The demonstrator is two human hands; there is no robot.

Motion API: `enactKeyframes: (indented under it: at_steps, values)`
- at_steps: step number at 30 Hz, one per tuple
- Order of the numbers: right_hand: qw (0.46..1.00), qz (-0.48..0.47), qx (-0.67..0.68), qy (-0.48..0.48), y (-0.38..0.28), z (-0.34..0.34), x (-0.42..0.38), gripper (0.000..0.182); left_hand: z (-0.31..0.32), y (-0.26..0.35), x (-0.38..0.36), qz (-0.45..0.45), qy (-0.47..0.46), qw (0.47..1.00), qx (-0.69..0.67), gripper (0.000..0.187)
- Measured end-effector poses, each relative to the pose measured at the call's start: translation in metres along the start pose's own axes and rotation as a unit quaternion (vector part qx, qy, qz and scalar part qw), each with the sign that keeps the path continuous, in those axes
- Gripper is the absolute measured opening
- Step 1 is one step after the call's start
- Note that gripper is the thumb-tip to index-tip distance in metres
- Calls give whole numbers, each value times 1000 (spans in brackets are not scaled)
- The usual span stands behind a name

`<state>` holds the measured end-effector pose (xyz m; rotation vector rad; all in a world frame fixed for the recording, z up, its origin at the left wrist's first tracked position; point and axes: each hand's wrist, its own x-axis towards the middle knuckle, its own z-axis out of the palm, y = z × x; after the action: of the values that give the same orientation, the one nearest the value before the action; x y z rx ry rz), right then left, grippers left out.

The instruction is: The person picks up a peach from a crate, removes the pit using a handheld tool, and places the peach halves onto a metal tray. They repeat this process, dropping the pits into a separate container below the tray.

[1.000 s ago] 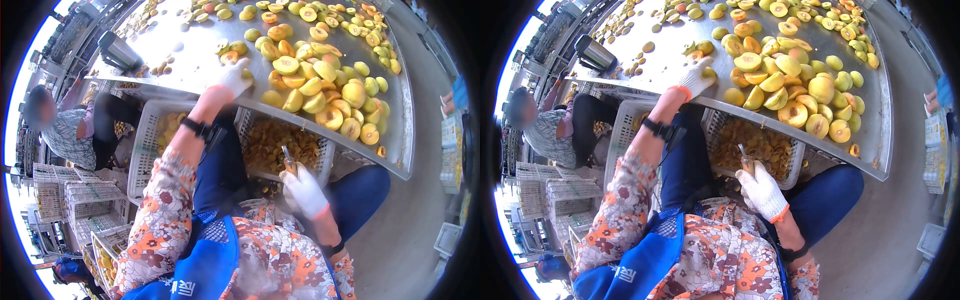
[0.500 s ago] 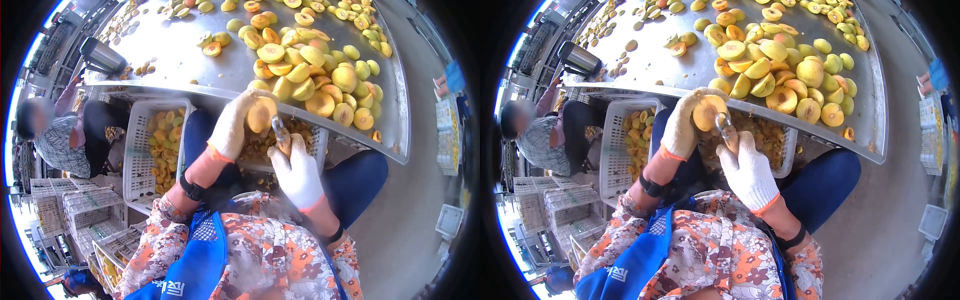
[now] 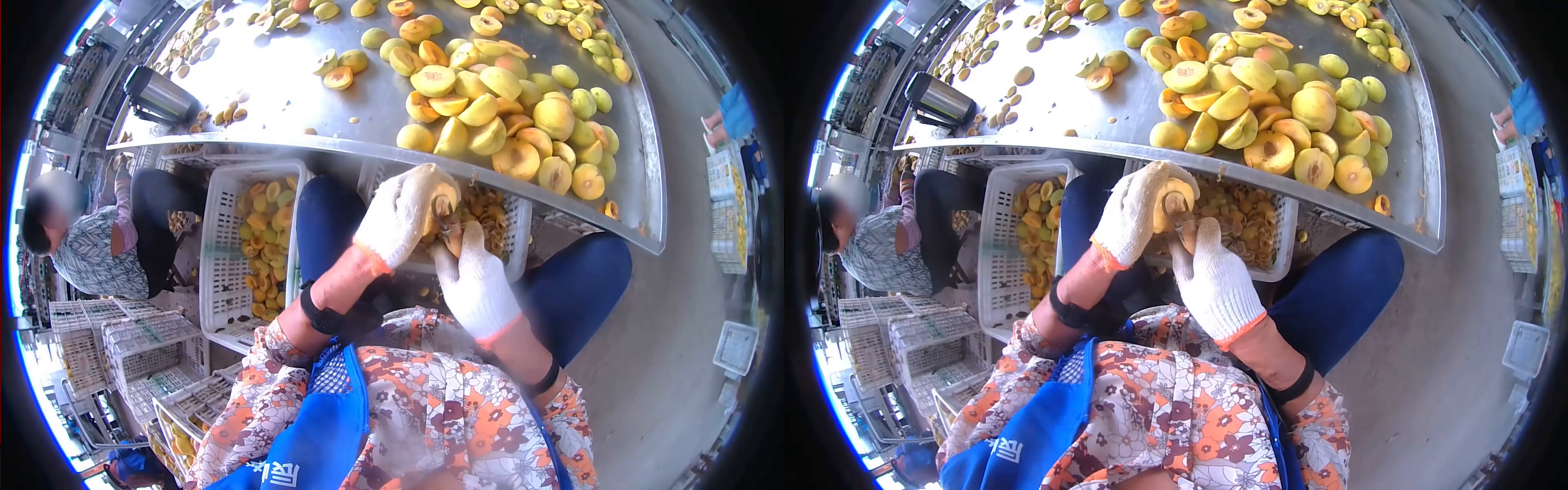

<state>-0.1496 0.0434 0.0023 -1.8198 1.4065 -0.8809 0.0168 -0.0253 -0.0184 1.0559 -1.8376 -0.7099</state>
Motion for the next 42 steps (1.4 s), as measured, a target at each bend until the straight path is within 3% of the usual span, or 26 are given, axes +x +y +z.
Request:
enactKeyframes:
  at_steps: [3,5,7,8,9,11,13,14,15,19,22,24,27,31,35,36,38,39,42]
  values:
    - [999,-3,38,-18,8,1,-4,25,-14,-9,13,-22,-153,987,-31,32]
    - [997,2,75,-15,13,1,-3,24,2,-52,0,-58,-108,984,-127,37]
    - [995,19,98,-2,18,-1,-1,24,4,-20,14,-280,-144,874,-370,40]
    - [994,32,105,6,20,-2,0,24,10,10,13,-296,-48,858,-417,42]
    - [993,44,112,14,22,-1,1,25,15,25,15,-200,-6,927,-317,39]
    - [993,-82,61,59,30,4,0,25,28,33,6,-82,26,982,-166,46]
    - [981,13,193,2,21,0,1,24,21,27,10,-149,-13,963,-226,41]
    - [922,171,340,-72,12,-8,-1,24,14,23,14,-199,-57,938,-279,40]
    - [812,320,467,-141,5,-15,-2,23,11,20,17,-247,-100,905,-331,40]
    - [769,313,534,-161,4,-16,-4,18,22,18,9,-227,-24,945,-233,35]
    - [718,312,596,-180,15,-14,-7,17,12,15,17,-293,-111,915,-254,35]
    - [690,324,622,-181,18,-12,-10,19,19,1,13,-69,-72,977,-191,37]
    - [693,338,611,-182,12,-14,-7,21,21,-5,3,34,-33,985,-167,42]
    - [633,350,654,-223,22,-17,-5,18,25,-8,4,-57,-41,958,-277,42]
    - [693,342,609,-182,12,-8,0,11,24,-4,4,-81,-27,960,-267,43]
    - [716,337,591,-155,7,-6,-1,12,26,-10,6,-26,-32,969,-242,43]
    - [700,346,595,-187,8,-9,-2,12,27,-13,4,-27,-36,972,-231,46]
    - [693,349,597,-204,10,-12,-1,12,23,-3,4,-83,-36,965,-245,49]
    - [607,326,665,-289,24,-22,-1,11,14,6,9,-153,-57,947,-276,54]
